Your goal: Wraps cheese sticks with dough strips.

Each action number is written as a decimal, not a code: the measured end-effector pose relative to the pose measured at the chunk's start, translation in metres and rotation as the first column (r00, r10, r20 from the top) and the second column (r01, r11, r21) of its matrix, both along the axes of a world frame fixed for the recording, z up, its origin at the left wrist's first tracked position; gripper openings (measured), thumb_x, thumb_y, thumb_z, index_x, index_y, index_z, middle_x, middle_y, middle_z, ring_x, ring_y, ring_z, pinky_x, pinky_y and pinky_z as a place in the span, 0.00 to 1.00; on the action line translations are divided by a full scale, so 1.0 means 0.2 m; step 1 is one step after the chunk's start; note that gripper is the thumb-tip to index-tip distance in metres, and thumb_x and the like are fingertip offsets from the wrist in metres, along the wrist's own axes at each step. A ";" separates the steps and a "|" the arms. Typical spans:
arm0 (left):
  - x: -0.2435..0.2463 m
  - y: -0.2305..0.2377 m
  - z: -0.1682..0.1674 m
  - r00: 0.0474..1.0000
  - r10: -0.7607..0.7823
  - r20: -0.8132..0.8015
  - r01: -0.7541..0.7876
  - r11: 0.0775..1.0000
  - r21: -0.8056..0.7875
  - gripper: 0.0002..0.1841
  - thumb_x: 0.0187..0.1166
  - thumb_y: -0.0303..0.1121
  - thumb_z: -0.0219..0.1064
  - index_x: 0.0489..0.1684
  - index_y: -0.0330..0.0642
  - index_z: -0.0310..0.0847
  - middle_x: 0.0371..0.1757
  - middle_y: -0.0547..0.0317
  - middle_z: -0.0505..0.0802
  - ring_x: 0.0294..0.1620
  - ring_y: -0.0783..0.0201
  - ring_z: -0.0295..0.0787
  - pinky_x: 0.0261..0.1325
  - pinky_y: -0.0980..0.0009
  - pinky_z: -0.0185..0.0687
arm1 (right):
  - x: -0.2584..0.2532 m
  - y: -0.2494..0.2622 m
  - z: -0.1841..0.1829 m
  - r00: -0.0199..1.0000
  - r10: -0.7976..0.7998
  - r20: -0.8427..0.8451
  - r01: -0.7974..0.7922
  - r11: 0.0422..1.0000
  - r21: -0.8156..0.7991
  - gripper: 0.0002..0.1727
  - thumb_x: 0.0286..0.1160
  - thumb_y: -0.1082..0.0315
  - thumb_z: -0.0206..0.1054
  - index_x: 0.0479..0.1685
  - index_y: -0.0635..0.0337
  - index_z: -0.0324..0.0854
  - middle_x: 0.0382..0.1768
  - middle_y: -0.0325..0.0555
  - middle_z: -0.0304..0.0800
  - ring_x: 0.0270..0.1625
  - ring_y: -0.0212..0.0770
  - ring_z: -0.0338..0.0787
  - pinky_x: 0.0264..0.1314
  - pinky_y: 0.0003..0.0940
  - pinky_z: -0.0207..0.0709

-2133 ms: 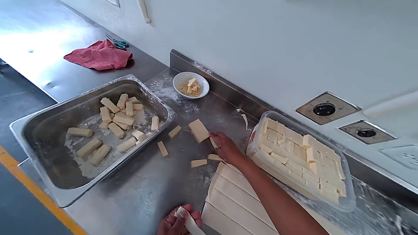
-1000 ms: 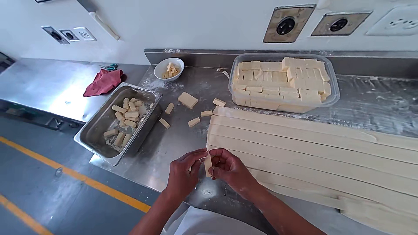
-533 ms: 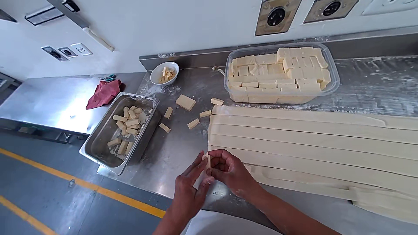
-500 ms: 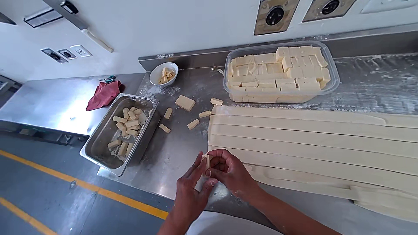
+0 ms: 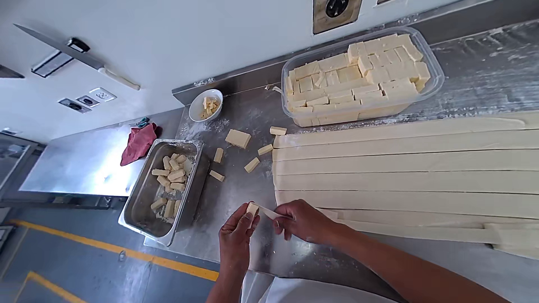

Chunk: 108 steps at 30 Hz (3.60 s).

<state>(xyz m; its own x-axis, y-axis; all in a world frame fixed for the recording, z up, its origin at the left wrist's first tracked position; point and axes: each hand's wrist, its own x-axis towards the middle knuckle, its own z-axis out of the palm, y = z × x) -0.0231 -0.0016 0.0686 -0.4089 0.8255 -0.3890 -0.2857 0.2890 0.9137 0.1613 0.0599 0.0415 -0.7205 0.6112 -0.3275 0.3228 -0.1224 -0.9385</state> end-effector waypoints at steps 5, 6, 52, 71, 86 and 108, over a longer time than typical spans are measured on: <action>-0.13 0.10 -0.28 0.877 -0.069 -0.475 0.087 0.996 0.015 0.12 0.79 0.19 0.65 0.55 0.23 0.86 0.50 0.46 0.96 0.48 0.67 0.94 0.57 0.72 0.88 | 0.08 -0.08 0.01 0.986 0.117 -0.116 -0.145 0.953 -0.267 0.17 0.94 0.61 0.53 0.61 0.65 0.80 0.47 0.43 0.95 0.38 0.32 0.95 0.47 0.31 0.89; -0.16 0.10 -0.36 0.727 -0.113 -0.677 0.177 0.984 0.026 0.12 0.77 0.22 0.68 0.54 0.26 0.89 0.53 0.45 0.96 0.53 0.65 0.95 0.61 0.70 0.87 | 0.12 -0.09 0.01 0.985 0.111 -0.133 -0.147 0.941 -0.306 0.16 0.94 0.62 0.54 0.60 0.64 0.80 0.46 0.42 0.95 0.38 0.31 0.95 0.46 0.30 0.89; -0.09 0.13 -0.52 0.170 -0.153 -0.974 0.564 0.825 -0.031 0.14 0.73 0.23 0.69 0.52 0.25 0.91 0.57 0.35 0.94 0.61 0.36 0.92 0.68 0.42 0.83 | 0.21 -0.33 -0.06 0.940 0.335 -0.060 -0.311 0.917 0.252 0.18 0.90 0.63 0.56 0.38 0.69 0.83 0.22 0.56 0.80 0.28 0.52 0.84 0.31 0.47 0.71; -0.10 0.05 -0.49 0.171 -0.237 -0.956 0.677 0.733 -0.060 0.16 0.76 0.20 0.59 0.56 0.21 0.88 0.60 0.32 0.92 0.65 0.34 0.90 0.71 0.44 0.82 | 0.24 -0.35 -0.08 0.965 0.234 -0.117 -0.219 0.967 0.128 0.19 0.89 0.58 0.59 0.36 0.66 0.82 0.19 0.47 0.75 0.23 0.40 0.75 0.27 0.37 0.64; -0.13 0.02 -0.52 0.246 -0.252 -0.936 0.621 0.782 -0.048 0.21 0.77 0.27 0.63 0.64 0.20 0.83 0.65 0.32 0.90 0.70 0.34 0.86 0.77 0.40 0.74 | 0.23 -0.37 -0.09 0.964 0.230 -0.132 -0.212 0.967 0.142 0.18 0.89 0.59 0.59 0.36 0.65 0.83 0.20 0.48 0.77 0.24 0.40 0.77 0.28 0.38 0.65; -0.08 -0.01 -0.52 0.163 -0.206 -0.965 0.669 0.742 -0.046 0.19 0.76 0.24 0.62 0.61 0.19 0.84 0.64 0.31 0.90 0.69 0.30 0.85 0.76 0.34 0.72 | 0.23 -0.37 -0.11 0.989 0.147 -0.027 -0.148 0.989 -0.030 0.17 0.91 0.60 0.58 0.44 0.65 0.84 0.27 0.48 0.82 0.31 0.40 0.80 0.35 0.40 0.69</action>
